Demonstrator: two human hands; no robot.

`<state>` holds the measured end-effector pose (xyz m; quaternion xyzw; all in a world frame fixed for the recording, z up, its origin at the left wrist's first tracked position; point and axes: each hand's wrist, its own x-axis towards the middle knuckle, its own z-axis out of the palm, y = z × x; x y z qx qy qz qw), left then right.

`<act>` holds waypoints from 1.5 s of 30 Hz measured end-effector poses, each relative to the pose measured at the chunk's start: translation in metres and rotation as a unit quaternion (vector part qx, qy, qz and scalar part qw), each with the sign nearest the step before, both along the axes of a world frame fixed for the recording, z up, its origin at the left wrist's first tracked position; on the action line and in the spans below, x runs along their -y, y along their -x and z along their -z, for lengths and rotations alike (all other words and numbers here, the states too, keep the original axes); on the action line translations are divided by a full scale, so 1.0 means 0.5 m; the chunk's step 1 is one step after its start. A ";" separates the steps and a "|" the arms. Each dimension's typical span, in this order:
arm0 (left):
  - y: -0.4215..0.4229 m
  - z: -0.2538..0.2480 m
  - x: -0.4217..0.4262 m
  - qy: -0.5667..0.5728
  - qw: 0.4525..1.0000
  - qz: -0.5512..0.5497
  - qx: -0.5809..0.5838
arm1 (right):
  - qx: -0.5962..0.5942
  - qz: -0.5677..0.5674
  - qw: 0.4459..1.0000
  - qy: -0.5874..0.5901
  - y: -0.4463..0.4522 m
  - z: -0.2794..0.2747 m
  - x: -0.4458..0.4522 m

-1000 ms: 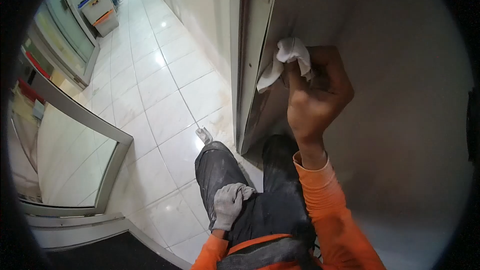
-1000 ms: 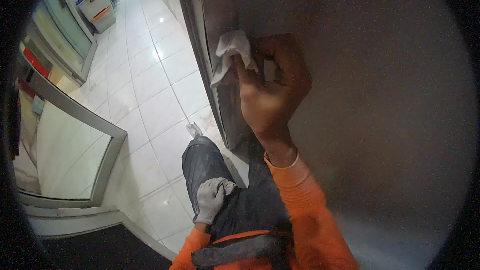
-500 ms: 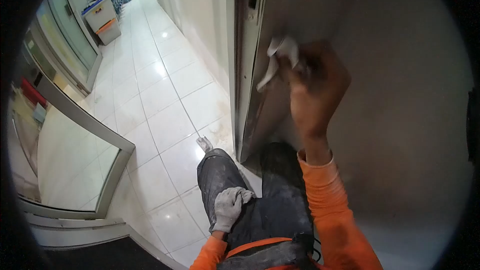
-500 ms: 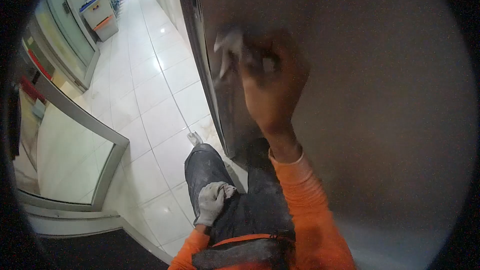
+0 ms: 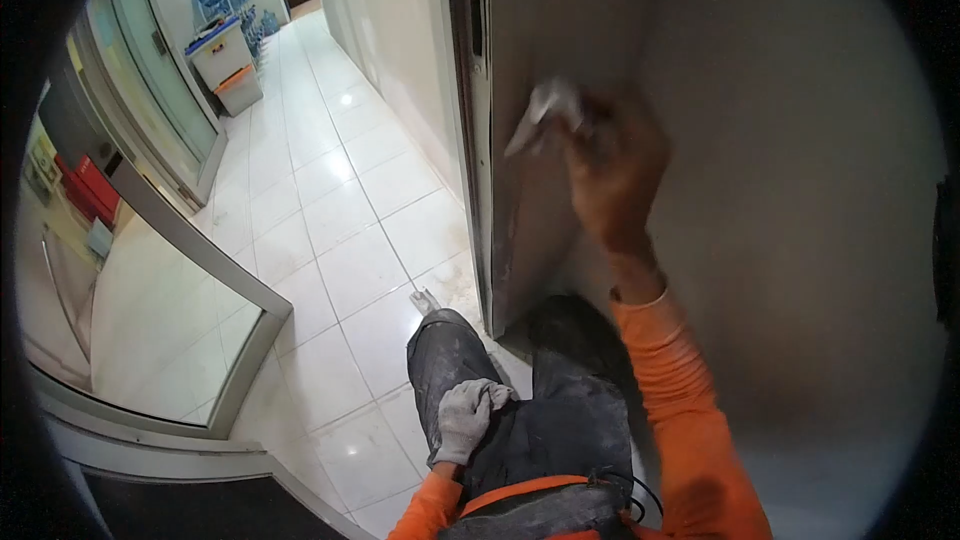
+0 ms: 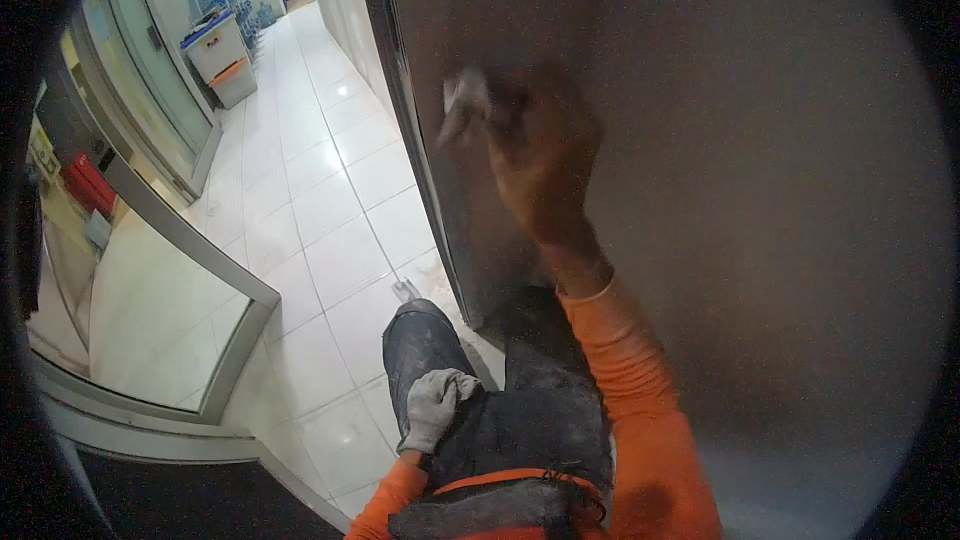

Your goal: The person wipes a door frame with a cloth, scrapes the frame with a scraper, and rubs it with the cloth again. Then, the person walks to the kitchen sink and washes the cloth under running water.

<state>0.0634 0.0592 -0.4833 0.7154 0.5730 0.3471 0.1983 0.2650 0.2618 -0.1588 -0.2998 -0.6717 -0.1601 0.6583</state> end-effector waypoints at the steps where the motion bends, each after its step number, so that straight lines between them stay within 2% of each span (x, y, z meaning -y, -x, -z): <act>1: -0.001 -0.003 0.002 0.009 1.000 0.001 -0.004 | -0.021 -0.032 0.998 -0.044 0.001 -0.058 0.007; 3: -0.003 -0.007 0.003 0.003 1.000 -0.002 -0.005 | -0.006 -0.033 0.990 -0.136 0.003 -0.167 -0.005; 5: -0.004 -0.007 0.007 0.003 1.000 -0.006 -0.006 | 0.056 0.113 0.981 -0.147 0.009 -0.233 -0.007; 7: -0.006 -0.011 0.007 0.005 1.000 -0.013 -0.008 | 0.066 0.025 0.977 -0.202 0.033 -0.284 -0.048; 10: -0.005 -0.003 0.007 0.002 1.000 -0.016 0.000 | 0.056 -0.001 0.972 -0.227 0.050 -0.266 -0.078; 11: -0.005 0.001 0.005 -0.002 1.000 -0.016 -0.001 | 0.045 0.003 0.983 -0.176 0.051 -0.235 -0.072; 13: -0.003 0.008 0.006 -0.006 1.000 -0.017 -0.005 | 0.052 0.018 0.985 -0.162 0.049 -0.158 -0.077; 14: -0.002 0.009 0.008 -0.005 1.000 -0.018 -0.010 | 0.070 0.029 0.976 -0.203 0.037 -0.100 -0.091; 16: -0.004 0.003 0.008 -0.004 1.000 -0.020 -0.019 | 0.096 0.051 0.979 -0.175 0.026 0.028 -0.090; 19: -0.006 -0.020 0.011 0.027 0.999 -0.013 -0.018 | 0.153 0.059 0.986 -0.009 0.019 0.255 -0.028; 21: -0.004 -0.027 0.016 0.029 0.999 -0.008 -0.017 | 0.187 0.001 0.980 0.069 -0.007 0.395 -0.013; 23: -0.002 -0.033 0.012 0.051 0.998 0.001 0.025 | 0.212 -0.066 0.961 0.162 -0.028 0.467 0.019; 25: -0.002 -0.087 -0.024 -0.018 0.998 0.003 0.060 | 0.197 -0.070 0.942 0.263 -0.047 0.550 0.042; 26: -0.006 -0.124 -0.036 -0.051 0.996 0.004 0.078 | 0.169 -0.061 0.934 0.308 -0.055 0.555 0.065; 27: -0.012 -0.172 -0.061 -0.107 0.992 -0.004 0.063 | 0.141 -0.055 0.923 0.353 -0.060 0.566 0.092; 29: -0.032 -0.259 -0.129 -0.255 0.967 -0.004 -0.021 | 0.041 -0.037 0.927 0.371 -0.062 0.598 0.137; 32: -0.064 -0.362 -0.251 -0.441 0.885 -0.010 -0.149 | -0.004 0.011 0.928 0.373 -0.050 0.633 0.184; 34: -0.073 -0.394 -0.354 -0.530 0.815 -0.048 -0.229 | 0.001 -0.011 0.919 0.395 -0.055 0.636 0.207; 36: -0.091 -0.440 -0.438 -0.556 0.800 -0.097 -0.203 | -0.005 -0.025 0.906 0.422 -0.064 0.656 0.233; 38: -0.110 -0.484 -0.460 -0.547 0.789 -0.154 -0.234 | -0.025 -0.030 0.888 0.457 -0.071 0.694 0.247; 41: -0.120 -0.596 -0.473 -0.530 0.793 -0.206 -0.220 | -0.033 -0.011 0.887 0.460 -0.085 0.669 0.261; 43: -0.106 -0.711 -0.491 -0.593 0.746 -0.214 -0.214 | -0.050 -0.027 0.899 0.435 -0.097 0.694 0.257; 45: -0.082 -0.844 -0.524 -0.694 0.649 -0.204 -0.234 | -0.060 -0.034 0.902 0.426 -0.108 0.700 0.253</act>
